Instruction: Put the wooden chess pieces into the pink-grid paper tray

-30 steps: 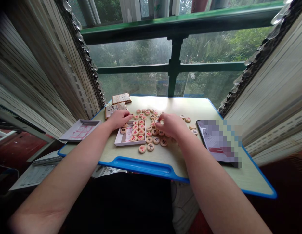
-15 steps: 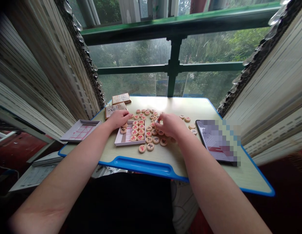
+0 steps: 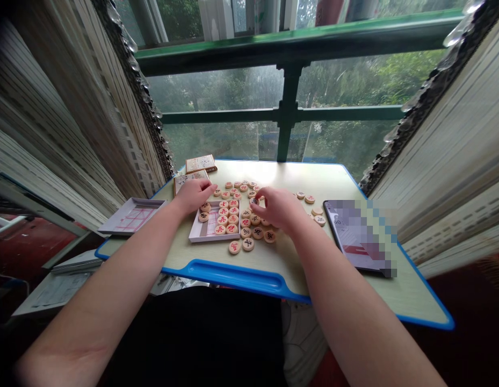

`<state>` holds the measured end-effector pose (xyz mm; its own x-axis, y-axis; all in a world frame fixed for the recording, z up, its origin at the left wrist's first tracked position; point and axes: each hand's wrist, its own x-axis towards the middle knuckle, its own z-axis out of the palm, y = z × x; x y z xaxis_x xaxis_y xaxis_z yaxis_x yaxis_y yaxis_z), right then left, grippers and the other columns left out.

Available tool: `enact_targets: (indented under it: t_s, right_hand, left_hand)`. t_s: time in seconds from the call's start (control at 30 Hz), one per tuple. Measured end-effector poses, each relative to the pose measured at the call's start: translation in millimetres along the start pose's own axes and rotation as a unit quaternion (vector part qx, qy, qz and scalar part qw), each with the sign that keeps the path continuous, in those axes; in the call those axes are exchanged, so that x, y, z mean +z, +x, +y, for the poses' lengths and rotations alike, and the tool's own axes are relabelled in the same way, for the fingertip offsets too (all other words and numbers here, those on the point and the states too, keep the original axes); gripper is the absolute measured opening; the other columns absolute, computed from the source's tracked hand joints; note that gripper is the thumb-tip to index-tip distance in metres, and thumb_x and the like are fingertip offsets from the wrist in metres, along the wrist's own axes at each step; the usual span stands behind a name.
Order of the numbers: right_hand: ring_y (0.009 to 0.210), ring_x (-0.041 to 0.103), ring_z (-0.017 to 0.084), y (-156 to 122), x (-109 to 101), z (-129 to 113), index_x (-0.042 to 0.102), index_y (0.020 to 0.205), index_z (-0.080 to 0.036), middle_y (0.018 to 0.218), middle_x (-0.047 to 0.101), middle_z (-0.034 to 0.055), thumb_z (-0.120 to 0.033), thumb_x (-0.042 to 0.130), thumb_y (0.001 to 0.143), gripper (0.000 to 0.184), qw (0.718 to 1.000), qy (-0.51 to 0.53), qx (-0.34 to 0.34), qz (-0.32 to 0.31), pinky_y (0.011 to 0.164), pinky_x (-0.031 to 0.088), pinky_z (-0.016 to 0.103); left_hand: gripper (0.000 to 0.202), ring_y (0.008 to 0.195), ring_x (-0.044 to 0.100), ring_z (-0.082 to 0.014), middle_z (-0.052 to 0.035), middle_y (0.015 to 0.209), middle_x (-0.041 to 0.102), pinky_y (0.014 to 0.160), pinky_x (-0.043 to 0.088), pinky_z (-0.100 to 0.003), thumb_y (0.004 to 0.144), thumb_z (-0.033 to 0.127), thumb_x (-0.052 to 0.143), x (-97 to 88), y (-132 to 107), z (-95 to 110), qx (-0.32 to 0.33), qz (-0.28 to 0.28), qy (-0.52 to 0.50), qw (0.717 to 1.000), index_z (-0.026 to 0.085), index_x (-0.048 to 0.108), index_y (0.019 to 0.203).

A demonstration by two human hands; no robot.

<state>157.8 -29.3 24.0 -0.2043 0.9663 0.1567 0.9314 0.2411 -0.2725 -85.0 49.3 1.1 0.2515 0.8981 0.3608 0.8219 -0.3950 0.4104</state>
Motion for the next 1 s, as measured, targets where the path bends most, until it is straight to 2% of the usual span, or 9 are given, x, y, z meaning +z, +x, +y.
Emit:
enact_targets:
  t_s: [0.17, 0.23, 0.33, 0.47, 0.57, 0.77, 1.0]
  right_hand:
    - [0.058, 0.053, 0.014, -3.6, 10.1, -12.2, 0.065, 0.099, -0.022, 0.071, 0.066, 0.0021, -0.043, 0.057, 0.081, 0.029, 0.998, -0.008, -0.054, 0.026, 0.053, 0.031, 0.025]
    - [0.057, 0.052, 0.014, -5.5, 13.6, -17.8, 0.063, 0.101, -0.022, 0.069, 0.065, 0.0015, -0.042, 0.055, 0.082, 0.029, 0.996, -0.008, -0.074, 0.042, 0.053, 0.03, 0.024]
    - [0.055, 0.051, 0.013, -8.8, 17.0, -26.4, 0.062, 0.102, -0.021, 0.067, 0.064, 0.0009, -0.043, 0.053, 0.083, 0.03, 0.992, 0.004, -0.103, 0.066, 0.053, 0.029, 0.024]
    - [0.052, 0.049, 0.013, -12.1, 19.5, -33.7, 0.062, 0.101, -0.02, 0.063, 0.062, 0.0003, -0.043, 0.053, 0.083, 0.031, 0.988, 0.019, -0.131, 0.084, 0.052, 0.027, 0.024]
    - [0.052, 0.049, 0.013, -13.1, 19.4, -34.8, 0.062, 0.101, -0.02, 0.061, 0.062, 0.0001, -0.043, 0.053, 0.083, 0.031, 0.986, 0.022, -0.134, 0.093, 0.052, 0.026, 0.023]
    - [0.05, 0.047, 0.012, -13.7, 19.4, -34.9, 0.063, 0.1, -0.019, 0.058, 0.06, -0.0007, -0.044, 0.053, 0.082, 0.032, 0.985, 0.039, -0.135, 0.101, 0.052, 0.027, 0.023]
    - [0.049, 0.047, 0.012, -14.2, 16.7, -33.8, 0.062, 0.102, -0.019, 0.058, 0.059, -0.0009, -0.042, 0.053, 0.083, 0.031, 0.983, 0.032, -0.154, 0.095, 0.052, 0.027, 0.023]
  left_hand:
    - [0.035, 0.053, 0.044, -0.011, 0.0015, 0.052, 0.051, 0.053, 0.034, -0.026, 0.074, 0.047, 0.056, -2.2, -4.4, 13.1, -0.007, 0.034, -0.162, 0.986, 0.015, 0.059, 0.061]
    - [0.036, 0.052, 0.045, -0.0102, 0.0007, 0.054, 0.053, 0.051, 0.035, -0.025, 0.071, 0.049, 0.061, -5.6, -6.8, 19.9, -0.013, -0.001, -0.25, 0.968, 0.014, 0.062, 0.064]
    - [0.038, 0.054, 0.05, -0.0109, -0.0025, 0.059, 0.06, 0.051, 0.039, -0.024, 0.067, 0.049, 0.067, -12.3, -10.5, 28.3, -0.012, -0.1, -0.337, 0.936, 0.012, 0.068, 0.072]
    - [0.036, 0.054, 0.051, -0.0107, -0.0037, 0.061, 0.063, 0.05, 0.039, -0.023, 0.065, 0.045, 0.072, -19.1, -14.0, 33.8, -0.003, -0.212, -0.347, 0.914, 0.012, 0.073, 0.079]
    - [0.034, 0.055, 0.052, -0.0106, -0.004, 0.062, 0.064, 0.05, 0.039, -0.023, 0.065, 0.044, 0.073, -21.7, -15.6, 36.0, 0.0, -0.269, -0.341, 0.901, 0.013, 0.073, 0.079]
    - [0.034, 0.055, 0.054, -0.0118, -0.0057, 0.061, 0.065, 0.05, 0.04, -0.025, 0.064, 0.046, 0.073, -24.8, -16.9, 39.1, -0.01, -0.303, -0.332, 0.893, 0.013, 0.073, 0.073]
    - [0.026, 0.056, 0.053, -0.0103, -0.0033, 0.063, 0.065, 0.05, 0.039, -0.023, 0.065, 0.037, 0.073, -26.3, -16.9, 38.9, -0.006, -0.317, -0.33, 0.889, 0.015, 0.073, 0.077]
